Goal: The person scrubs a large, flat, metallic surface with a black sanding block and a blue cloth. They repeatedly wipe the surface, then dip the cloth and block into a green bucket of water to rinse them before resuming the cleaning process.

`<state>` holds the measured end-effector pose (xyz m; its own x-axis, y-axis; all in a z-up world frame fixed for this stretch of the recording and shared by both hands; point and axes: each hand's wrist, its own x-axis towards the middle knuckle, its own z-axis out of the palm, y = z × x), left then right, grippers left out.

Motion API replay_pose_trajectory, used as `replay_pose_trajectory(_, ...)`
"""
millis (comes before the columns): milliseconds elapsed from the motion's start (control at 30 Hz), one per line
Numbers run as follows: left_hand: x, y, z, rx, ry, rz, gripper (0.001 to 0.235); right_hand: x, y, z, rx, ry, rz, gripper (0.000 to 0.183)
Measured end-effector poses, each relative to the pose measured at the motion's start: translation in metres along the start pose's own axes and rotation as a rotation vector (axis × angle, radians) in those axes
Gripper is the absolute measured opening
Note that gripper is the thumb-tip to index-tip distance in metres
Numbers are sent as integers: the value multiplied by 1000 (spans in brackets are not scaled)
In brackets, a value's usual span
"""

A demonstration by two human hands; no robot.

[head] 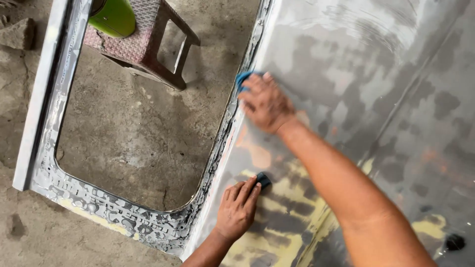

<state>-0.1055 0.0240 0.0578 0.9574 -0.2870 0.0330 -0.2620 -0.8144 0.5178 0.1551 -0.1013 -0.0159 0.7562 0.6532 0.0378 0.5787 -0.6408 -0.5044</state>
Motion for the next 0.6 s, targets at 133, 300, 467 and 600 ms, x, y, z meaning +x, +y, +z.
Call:
replay_pose_trajectory(133,-7,-4,-3,29,-12,23,47,-44,-61,31,-25,-3,-78,22)
replay_pose_trajectory(300,-35,-6,-7,-92,-211,119,48,-112,-110,34,189,-155,-142,27)
replay_pose_trajectory(467,-59,-4,-5,-94,-292,278,51,-183,-83,9,195,-233,-163,42)
replay_pose_trajectory(600,-59,-5,-2,-60,-256,307,51,-227,22,-9,-72,189,159,42)
